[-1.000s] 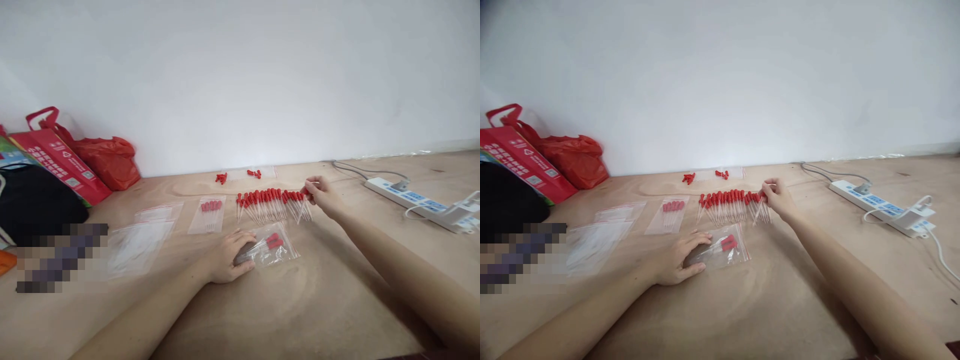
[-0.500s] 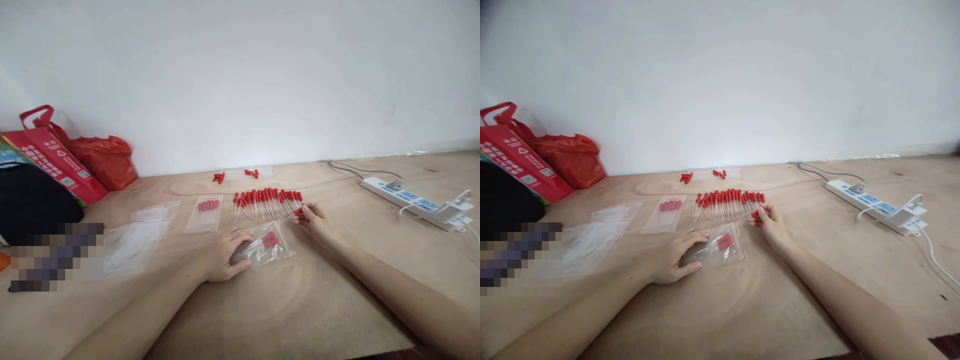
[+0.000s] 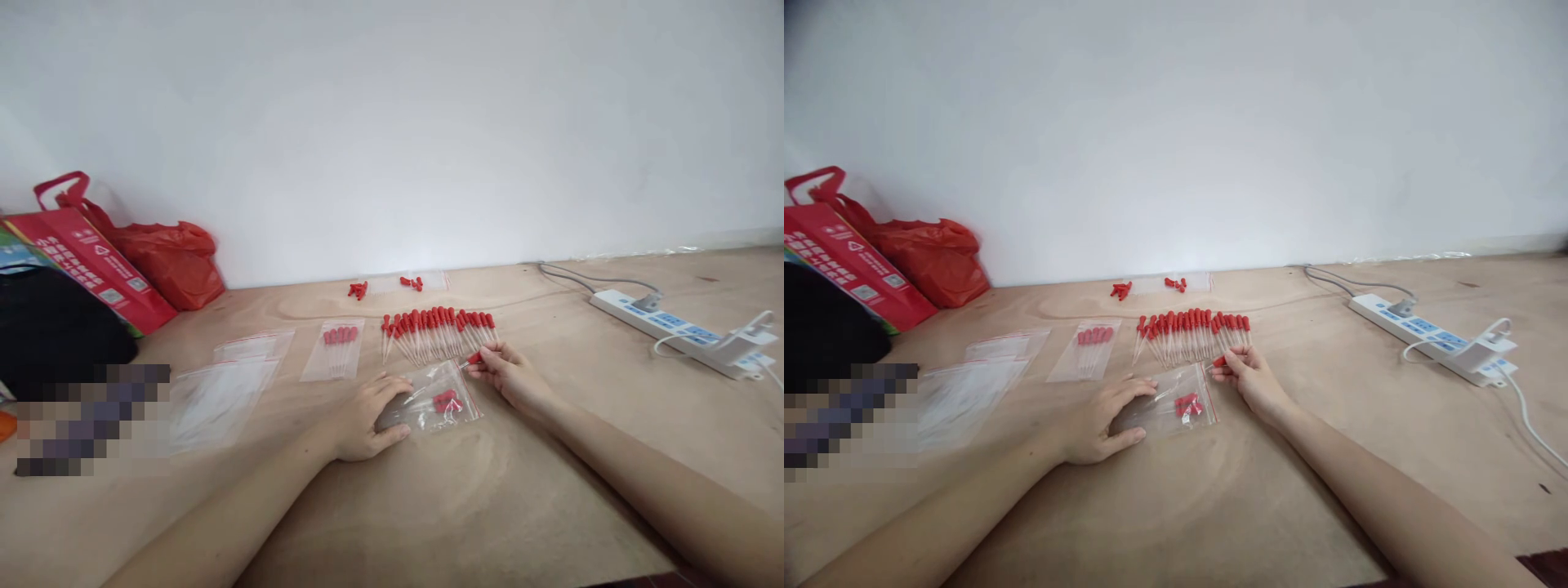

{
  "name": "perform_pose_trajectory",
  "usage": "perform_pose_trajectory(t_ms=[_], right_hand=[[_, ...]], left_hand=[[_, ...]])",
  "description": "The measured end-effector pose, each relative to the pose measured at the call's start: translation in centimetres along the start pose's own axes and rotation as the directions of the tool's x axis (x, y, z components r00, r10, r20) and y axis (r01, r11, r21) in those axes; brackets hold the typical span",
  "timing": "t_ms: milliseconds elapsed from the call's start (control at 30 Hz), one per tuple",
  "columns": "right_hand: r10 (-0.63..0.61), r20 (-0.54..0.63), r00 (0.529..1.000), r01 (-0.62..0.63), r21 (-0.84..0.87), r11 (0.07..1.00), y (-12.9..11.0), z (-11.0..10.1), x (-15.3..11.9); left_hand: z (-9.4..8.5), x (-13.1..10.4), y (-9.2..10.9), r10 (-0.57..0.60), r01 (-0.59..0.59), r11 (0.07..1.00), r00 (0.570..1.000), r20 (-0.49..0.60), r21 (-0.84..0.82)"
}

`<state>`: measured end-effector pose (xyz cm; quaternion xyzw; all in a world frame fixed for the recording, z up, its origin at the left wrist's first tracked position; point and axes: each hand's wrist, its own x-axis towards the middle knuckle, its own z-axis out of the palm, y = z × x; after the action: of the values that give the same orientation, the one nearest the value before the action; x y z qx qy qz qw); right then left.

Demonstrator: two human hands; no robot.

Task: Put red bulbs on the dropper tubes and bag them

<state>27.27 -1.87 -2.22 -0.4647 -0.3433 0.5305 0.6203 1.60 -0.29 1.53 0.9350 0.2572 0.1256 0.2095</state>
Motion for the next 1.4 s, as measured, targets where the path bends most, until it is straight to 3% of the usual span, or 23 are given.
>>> perform_pose_trajectory(t_ms=[133, 300, 433, 500, 567, 633, 700, 833, 933, 1167, 1400], right_hand=[[-0.024, 0.084, 0.996, 0.040, -0.203, 0.978, 0.3, 0.9, -0.4], [-0.099, 0.172, 0.980, 0.170, -0.471, 0.866, 1.2, 1.2, -0.2], [-0.195, 0.405, 0.893, 0.420, -0.598, 0.683, 1.0, 1.3, -0.4], [-0.196, 0.456, 0.868, 0.467, -0.617, 0.634, 0.5, 1.0, -0.1], [-0.216, 0.371, 0.903, 0.424, -0.694, 0.582, -0.3, 0.2, 0.9], [-0.276, 0.182, 0.944, 0.304, -0.804, 0.511, -1.1, -0.8, 2.5], [-0.327, 0.005, 0.945, 0.170, -0.862, 0.477, -1.8, -1.9, 4.5], [-0.399, -0.082, 0.913, 0.069, -0.935, 0.348, -2.4, -2.8, 8.2], [-0.378, -0.090, 0.922, 0.019, -0.961, 0.275, -2.2, -2.3, 9.8], [-0.358, -0.160, 0.920, -0.019, -0.931, 0.365, -2.1, -1.5, 10.8], [-0.283, -0.110, 0.953, 0.085, -0.798, 0.597, -3.4, -2.9, 8.2]], left_hand=[[-0.1, 0.1, 0.2, -0.003, 0.003, 1.000, 1.000, -0.012, -0.002], [-0.1, 0.0, 0.3, 0.001, -0.001, 1.000, 1.000, -0.020, 0.001], [0.2, 0.0, -0.1, 0.003, -0.003, 1.000, 1.000, -0.021, 0.005], [0.2, -0.1, -0.2, -0.001, 0.001, 1.000, 1.000, -0.016, -0.006], [0.2, -0.1, -0.2, -0.010, 0.009, 1.000, 1.000, -0.017, -0.028], [0.2, -0.1, -0.2, -0.023, 0.022, 0.999, 1.000, -0.019, -0.049], [0.2, -0.1, -0.2, -0.033, 0.032, 0.998, 0.999, -0.020, -0.061], [0.2, -0.1, -0.4, -0.022, 0.021, 0.998, 1.000, -0.022, -0.055], [0.3, -0.1, -0.6, 0.007, -0.007, 0.999, 1.000, -0.014, -0.047], [0.5, -0.2, -0.7, 0.016, -0.016, 0.999, 1.000, -0.009, -0.033], [0.2, -0.1, -0.4, 0.014, -0.014, 1.000, 1.000, -0.003, -0.027]])
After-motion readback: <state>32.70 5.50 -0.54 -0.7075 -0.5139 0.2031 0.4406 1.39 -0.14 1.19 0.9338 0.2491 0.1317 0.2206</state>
